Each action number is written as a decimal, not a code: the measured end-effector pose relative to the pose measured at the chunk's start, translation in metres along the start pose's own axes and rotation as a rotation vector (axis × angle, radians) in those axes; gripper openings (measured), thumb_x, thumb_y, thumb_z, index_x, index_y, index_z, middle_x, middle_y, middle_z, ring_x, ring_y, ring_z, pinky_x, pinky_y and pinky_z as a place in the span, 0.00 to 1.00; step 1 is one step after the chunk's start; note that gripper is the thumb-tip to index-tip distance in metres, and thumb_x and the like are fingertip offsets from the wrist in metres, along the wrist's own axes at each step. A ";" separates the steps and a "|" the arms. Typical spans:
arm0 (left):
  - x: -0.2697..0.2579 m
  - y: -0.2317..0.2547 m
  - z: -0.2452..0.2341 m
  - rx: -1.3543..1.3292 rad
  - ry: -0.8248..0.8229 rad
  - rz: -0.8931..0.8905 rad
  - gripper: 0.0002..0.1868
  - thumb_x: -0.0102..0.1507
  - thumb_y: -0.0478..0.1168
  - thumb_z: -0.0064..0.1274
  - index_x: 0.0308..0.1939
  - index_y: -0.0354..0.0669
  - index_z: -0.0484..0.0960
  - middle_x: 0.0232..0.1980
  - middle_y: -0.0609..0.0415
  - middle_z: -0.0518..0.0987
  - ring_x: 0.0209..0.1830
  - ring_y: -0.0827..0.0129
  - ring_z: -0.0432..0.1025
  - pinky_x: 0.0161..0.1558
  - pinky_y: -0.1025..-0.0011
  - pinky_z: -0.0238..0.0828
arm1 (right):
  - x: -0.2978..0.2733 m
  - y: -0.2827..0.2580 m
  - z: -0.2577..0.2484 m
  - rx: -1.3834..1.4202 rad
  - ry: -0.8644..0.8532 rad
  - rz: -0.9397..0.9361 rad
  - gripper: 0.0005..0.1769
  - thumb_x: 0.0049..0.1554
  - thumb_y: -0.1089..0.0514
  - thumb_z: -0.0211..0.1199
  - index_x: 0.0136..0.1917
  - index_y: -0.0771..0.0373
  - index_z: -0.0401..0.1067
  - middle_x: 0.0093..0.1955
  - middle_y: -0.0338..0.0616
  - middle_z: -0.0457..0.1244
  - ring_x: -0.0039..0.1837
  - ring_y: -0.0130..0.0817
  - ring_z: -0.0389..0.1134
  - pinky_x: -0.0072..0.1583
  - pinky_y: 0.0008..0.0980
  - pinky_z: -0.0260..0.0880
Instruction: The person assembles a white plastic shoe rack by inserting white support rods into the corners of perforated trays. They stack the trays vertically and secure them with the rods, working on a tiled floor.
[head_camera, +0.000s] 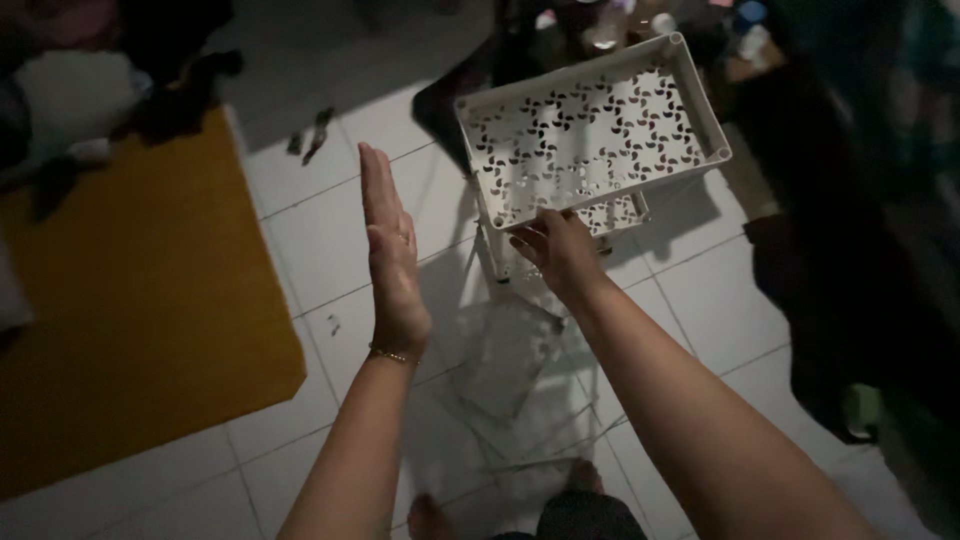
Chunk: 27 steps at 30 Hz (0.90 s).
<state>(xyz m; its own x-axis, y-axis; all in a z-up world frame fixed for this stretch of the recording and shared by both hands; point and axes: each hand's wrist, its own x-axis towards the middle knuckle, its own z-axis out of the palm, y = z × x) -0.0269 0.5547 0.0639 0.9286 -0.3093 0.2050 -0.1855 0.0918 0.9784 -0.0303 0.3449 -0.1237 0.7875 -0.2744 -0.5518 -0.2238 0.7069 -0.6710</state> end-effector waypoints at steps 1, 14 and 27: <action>-0.003 0.001 -0.015 0.000 0.017 -0.008 0.51 0.67 0.80 0.21 0.85 0.60 0.35 0.91 0.50 0.33 0.92 0.55 0.25 0.83 0.44 0.18 | 0.001 0.009 0.011 0.000 0.020 0.028 0.11 0.64 0.58 0.48 0.56 0.67 0.63 0.54 0.55 0.65 0.55 0.46 0.72 0.58 0.45 0.76; -0.060 0.010 -0.201 0.020 0.132 0.005 0.49 0.70 0.77 0.20 0.86 0.56 0.36 0.91 0.50 0.32 0.92 0.56 0.26 0.84 0.43 0.19 | -0.027 0.149 0.175 -0.100 0.029 0.191 0.13 0.62 0.61 0.52 0.57 0.71 0.65 0.53 0.55 0.66 0.51 0.44 0.72 0.54 0.39 0.80; -0.088 0.003 -0.338 0.018 0.223 0.052 0.49 0.71 0.76 0.22 0.86 0.50 0.37 0.91 0.48 0.35 0.93 0.57 0.30 0.89 0.52 0.23 | -0.041 0.280 0.304 -0.014 -0.177 0.147 0.15 0.61 0.62 0.57 0.59 0.72 0.65 0.50 0.51 0.67 0.50 0.40 0.72 0.54 0.39 0.79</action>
<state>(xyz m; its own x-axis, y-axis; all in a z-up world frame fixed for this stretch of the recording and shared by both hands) -0.0001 0.9023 0.0398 0.9653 -0.0878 0.2459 -0.2387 0.0845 0.9674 0.0495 0.7527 -0.1386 0.8340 -0.0498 -0.5495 -0.3504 0.7215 -0.5972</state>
